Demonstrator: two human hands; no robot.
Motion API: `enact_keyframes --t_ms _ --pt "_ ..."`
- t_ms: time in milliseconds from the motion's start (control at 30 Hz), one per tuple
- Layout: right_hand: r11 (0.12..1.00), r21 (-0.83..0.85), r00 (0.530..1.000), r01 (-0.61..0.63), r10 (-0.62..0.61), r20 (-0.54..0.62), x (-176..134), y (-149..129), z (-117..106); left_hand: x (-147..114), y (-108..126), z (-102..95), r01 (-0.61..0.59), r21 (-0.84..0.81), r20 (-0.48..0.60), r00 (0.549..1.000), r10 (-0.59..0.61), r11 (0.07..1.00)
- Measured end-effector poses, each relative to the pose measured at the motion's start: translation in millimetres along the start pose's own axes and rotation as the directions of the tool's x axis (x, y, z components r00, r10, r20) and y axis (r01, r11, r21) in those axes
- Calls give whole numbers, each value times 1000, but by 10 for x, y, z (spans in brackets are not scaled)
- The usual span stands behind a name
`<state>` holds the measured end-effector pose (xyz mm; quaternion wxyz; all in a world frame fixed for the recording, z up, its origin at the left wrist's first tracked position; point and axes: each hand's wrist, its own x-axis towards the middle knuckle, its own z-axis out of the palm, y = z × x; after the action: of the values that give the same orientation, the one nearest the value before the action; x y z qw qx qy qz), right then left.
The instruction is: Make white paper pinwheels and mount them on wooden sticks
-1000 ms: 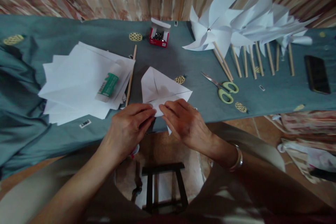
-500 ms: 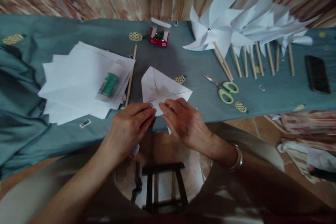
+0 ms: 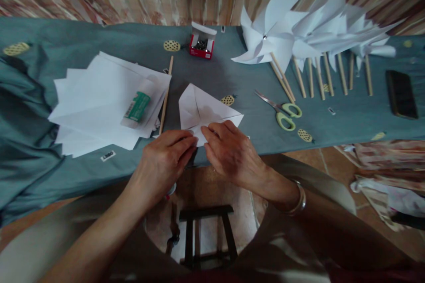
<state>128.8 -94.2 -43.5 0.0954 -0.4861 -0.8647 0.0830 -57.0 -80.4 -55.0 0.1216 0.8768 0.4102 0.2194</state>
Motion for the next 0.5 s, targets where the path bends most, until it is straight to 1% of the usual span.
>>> enact_keyframes --t_ms 100,333,500 --pt "1000 -9 1000 -8 8 27 13 -5 -8 4 6 -3 2 -1 1 1000 -2 1000" --pt "999 -35 998 -18 20 52 26 -11 9 21 17 -8 -10 16 1 1000 10 1000" --pt "999 -41 997 -16 19 74 32 -16 13 30 23 1 -46 23 -38 998 46 999"
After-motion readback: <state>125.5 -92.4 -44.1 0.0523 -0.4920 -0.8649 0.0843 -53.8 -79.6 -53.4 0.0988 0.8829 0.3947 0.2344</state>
